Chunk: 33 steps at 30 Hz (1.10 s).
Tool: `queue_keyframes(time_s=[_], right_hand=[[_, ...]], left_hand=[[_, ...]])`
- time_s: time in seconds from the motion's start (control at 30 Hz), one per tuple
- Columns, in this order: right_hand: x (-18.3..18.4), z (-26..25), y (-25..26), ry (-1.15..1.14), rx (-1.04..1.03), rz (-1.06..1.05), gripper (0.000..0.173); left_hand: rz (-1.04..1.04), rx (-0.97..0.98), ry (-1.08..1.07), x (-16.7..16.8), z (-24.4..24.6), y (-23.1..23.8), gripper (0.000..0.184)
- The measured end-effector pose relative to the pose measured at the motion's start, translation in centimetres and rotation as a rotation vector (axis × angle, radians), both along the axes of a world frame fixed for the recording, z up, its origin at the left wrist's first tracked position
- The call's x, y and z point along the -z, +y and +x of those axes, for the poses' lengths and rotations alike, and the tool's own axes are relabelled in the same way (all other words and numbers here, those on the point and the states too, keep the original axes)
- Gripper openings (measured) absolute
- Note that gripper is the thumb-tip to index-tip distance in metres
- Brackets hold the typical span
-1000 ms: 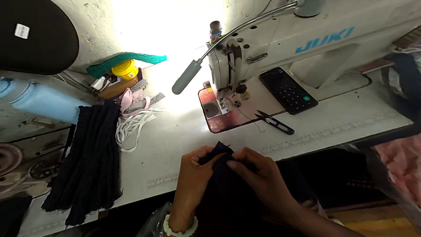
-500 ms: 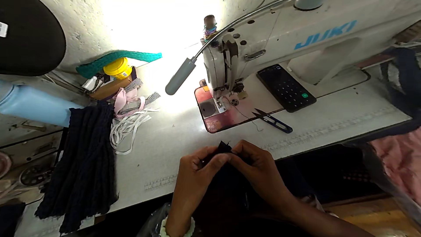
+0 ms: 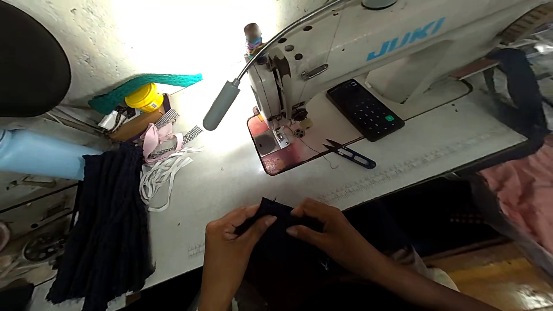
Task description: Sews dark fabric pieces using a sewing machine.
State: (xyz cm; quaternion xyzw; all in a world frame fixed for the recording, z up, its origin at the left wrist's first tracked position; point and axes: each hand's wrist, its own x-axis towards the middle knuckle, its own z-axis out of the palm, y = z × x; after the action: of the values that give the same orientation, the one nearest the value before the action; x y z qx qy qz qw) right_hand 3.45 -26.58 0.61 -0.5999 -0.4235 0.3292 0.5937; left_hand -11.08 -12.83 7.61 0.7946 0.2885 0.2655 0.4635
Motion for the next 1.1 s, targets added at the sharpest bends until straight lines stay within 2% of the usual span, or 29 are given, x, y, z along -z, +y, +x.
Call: queue_keyframes(time_s=[0.17,0.3,0.57,0.83,0.97,1.1], right_hand=[[-0.9,0.3,0.3,0.159,-0.093,0.039,0.012],[-1.2,-0.2,0.6,0.238,-0.082,0.122,0.016],[-1.3,-0.5,1.1,0.031,0.092,0.316,0.014],[-1.1,0.0,-0.4,-0.151,-0.112,0.261,0.023],[-0.4,-0.5,-0.8,-0.225,-0.059,0.283,0.020],[0.0,-0.9,-0.7,-0.394,0.075,0.272,0.018]], left_hand=[[0.005,0.010,0.008,-0.1,-0.5,0.0,0.015],[-0.021,0.035,-0.019,0.4,-0.6,-0.1,0.014],[0.000,0.080,-0.056,0.8,-0.6,-0.3,0.011],[0.176,0.045,-0.071,-1.2,-2.3,1.2,0.011],[0.175,0.093,-0.097,-2.5,-2.8,2.1,0.009],[0.158,0.156,-0.129,-2.9,-2.9,2.4,0.011]])
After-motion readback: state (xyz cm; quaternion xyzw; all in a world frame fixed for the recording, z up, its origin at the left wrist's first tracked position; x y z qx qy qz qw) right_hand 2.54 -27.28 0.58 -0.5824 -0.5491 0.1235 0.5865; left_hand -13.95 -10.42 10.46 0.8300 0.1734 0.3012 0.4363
